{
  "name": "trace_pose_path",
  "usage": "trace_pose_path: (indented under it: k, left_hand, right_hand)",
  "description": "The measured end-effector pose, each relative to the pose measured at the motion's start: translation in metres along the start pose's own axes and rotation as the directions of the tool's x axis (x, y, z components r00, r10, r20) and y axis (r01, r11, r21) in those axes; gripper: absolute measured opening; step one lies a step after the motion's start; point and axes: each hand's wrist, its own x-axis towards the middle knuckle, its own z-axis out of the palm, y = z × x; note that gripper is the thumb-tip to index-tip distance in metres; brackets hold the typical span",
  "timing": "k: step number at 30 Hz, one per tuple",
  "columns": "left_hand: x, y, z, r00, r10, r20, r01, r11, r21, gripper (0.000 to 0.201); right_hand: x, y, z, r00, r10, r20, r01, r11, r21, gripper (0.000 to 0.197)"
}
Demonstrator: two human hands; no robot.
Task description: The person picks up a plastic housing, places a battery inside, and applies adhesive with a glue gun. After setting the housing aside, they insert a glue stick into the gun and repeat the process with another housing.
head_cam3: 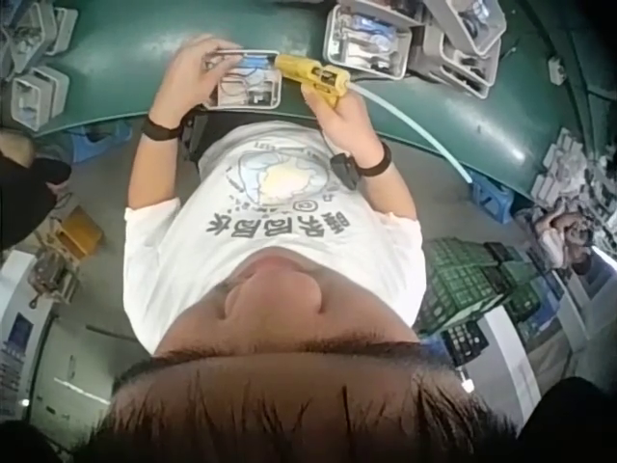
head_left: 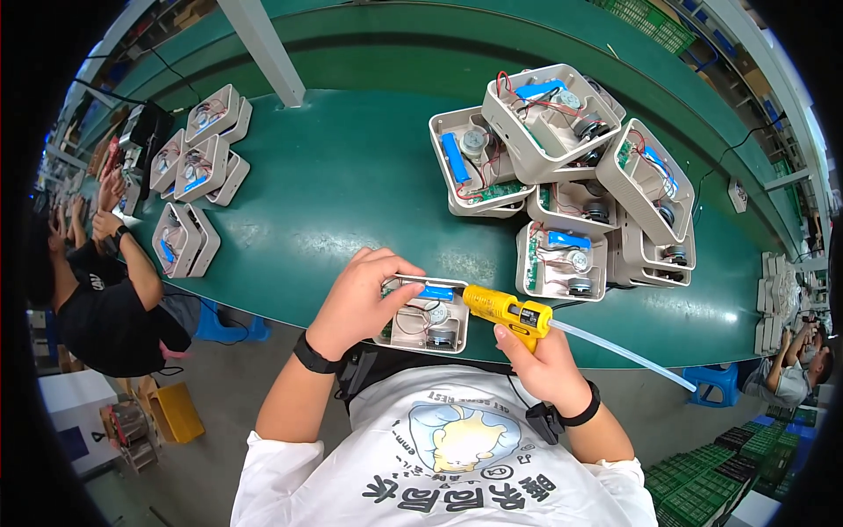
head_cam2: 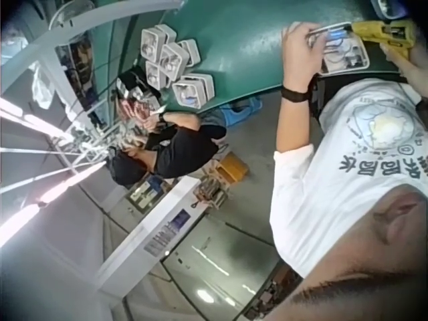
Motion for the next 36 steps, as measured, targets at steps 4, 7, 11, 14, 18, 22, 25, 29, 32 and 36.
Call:
trace_pose_path:
  k: [4,7,11,14,18,22,25,29,32,36]
  left_hand:
    - [-0.001,-0.001,-0.001,0.999,-0.027,0.02,0.028,0.999,-0.03,0.016]
    - [-0.002,-0.003,0.0,0.999,-0.037,0.018,0.037,0.999,-0.034,0.016]
    - [-0.006,-0.006,0.005,1.0,-0.014,-0.017,0.013,0.999,-0.05,0.015]
    - [-0.008,-0.011,0.007,0.999,0.02,-0.03,-0.021,0.998,-0.061,0.016]
    - [-0.01,-0.013,0.002,0.998,0.057,0.001,-0.057,0.996,-0.065,0.021]
    - [-0.007,-0.013,-0.002,0.997,0.049,0.061,-0.045,0.997,-0.066,0.026]
    - [-0.007,-0.012,-0.005,0.997,0.047,0.067,-0.042,0.997,-0.066,0.028]
    - [-0.009,-0.013,-0.003,0.996,0.06,0.064,-0.055,0.996,-0.07,0.028]
    - [-0.008,-0.015,-0.002,0.998,0.034,0.061,-0.03,0.997,-0.07,0.028]
    - [-0.012,-0.013,0.0,0.999,0.04,0.031,-0.038,0.997,-0.066,0.028]
  right_hand:
    - [0.003,-0.005,-0.002,0.992,-0.123,-0.032,0.12,0.99,-0.072,0.027]
    - [0.001,-0.01,-0.003,0.986,-0.161,-0.036,0.153,0.976,-0.155,0.025]
    - [-0.005,-0.005,-0.002,0.981,-0.183,-0.06,0.174,0.977,-0.127,0.026]
    - [-0.008,0.004,-0.004,0.989,-0.143,-0.045,0.14,0.989,-0.054,0.028]
    - [-0.007,0.004,-0.005,1.0,-0.012,0.027,0.01,0.998,0.069,0.034]
    - [-0.007,0.003,-0.005,0.995,0.088,0.055,-0.096,0.978,0.187,0.034]
    - [-0.006,0.005,-0.006,0.997,0.063,0.05,-0.073,0.971,0.226,0.036]
    - [-0.006,0.003,-0.009,0.993,0.085,0.076,-0.099,0.976,0.195,0.038]
    - [0.0,-0.001,-0.009,0.99,0.093,0.107,-0.111,0.976,0.186,0.039]
    - [-0.001,-0.004,-0.007,0.978,0.159,0.134,-0.181,0.968,0.172,0.036]
